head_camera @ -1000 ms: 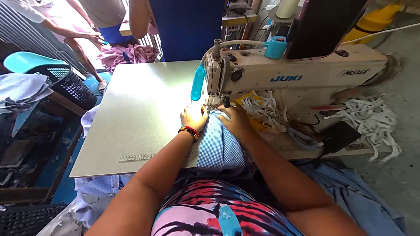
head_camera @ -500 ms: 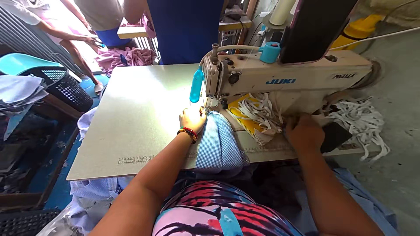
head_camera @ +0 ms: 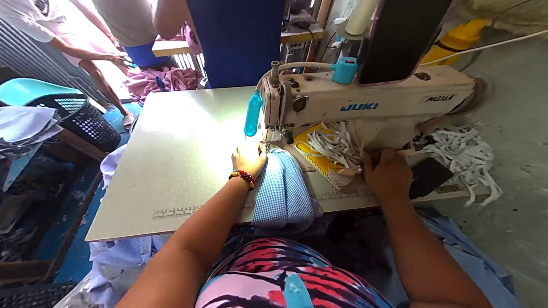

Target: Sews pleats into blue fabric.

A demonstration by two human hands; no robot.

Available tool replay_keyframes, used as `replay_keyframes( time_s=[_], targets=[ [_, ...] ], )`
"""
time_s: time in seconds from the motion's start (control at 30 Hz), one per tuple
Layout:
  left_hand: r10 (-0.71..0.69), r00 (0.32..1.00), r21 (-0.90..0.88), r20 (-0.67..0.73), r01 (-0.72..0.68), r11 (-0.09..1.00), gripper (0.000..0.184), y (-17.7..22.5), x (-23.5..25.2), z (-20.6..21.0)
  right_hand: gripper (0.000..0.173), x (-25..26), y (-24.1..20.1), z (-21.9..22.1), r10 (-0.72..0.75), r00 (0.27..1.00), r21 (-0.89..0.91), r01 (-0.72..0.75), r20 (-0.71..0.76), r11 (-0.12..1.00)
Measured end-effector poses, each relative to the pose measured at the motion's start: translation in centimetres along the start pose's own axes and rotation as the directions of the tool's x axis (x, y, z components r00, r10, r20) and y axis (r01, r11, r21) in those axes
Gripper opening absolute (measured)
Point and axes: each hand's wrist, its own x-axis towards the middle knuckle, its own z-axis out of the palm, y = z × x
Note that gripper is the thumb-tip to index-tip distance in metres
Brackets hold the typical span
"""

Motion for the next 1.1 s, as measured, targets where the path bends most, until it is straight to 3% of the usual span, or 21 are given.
replay_keyframes(
  time_s=[0.13,0.37,0.53,0.8,0.97,1.1],
  targets=[
    [0.023,0.999,-0.032,-0.024,-0.023,0.999,0.023,0.0,-0.3,0.0,0.065,0.0,1.4,1.4,-0.125,0.964,0.059,0.142,-0.234,0.988],
    [0.016,1.0,-0.011,-0.011,-0.016,1.0,0.023,0.0,0.4,-0.1,0.058,-0.2,2.2,0.8,-0.135,0.949,0.142,0.182,-0.286,0.973],
    [-0.002,1.0,-0.027,0.005,0.002,1.0,0.023,0.0,0.5,-0.2,0.051,1.3,2.5,-2.3,-0.086,0.923,0.239,0.186,-0.375,0.953],
    [0.031,0.999,-0.027,-0.027,-0.032,0.999,0.021,0.2,-0.1,-0.4,0.055,10.5,4.1,-9.3,0.253,0.894,0.458,-0.062,-0.37,0.887],
    [0.031,0.999,-0.026,-0.044,-0.033,0.999,0.022,0.3,0.0,-0.2,0.058,15.1,5.4,-10.1,0.353,0.871,0.501,-0.149,-0.342,0.853],
    [0.035,0.998,-0.026,-0.052,-0.036,0.999,0.021,0.2,0.0,-0.1,0.073,18.5,7.5,-9.6,0.501,0.856,0.63,-0.32,-0.128,0.708]
  ],
)
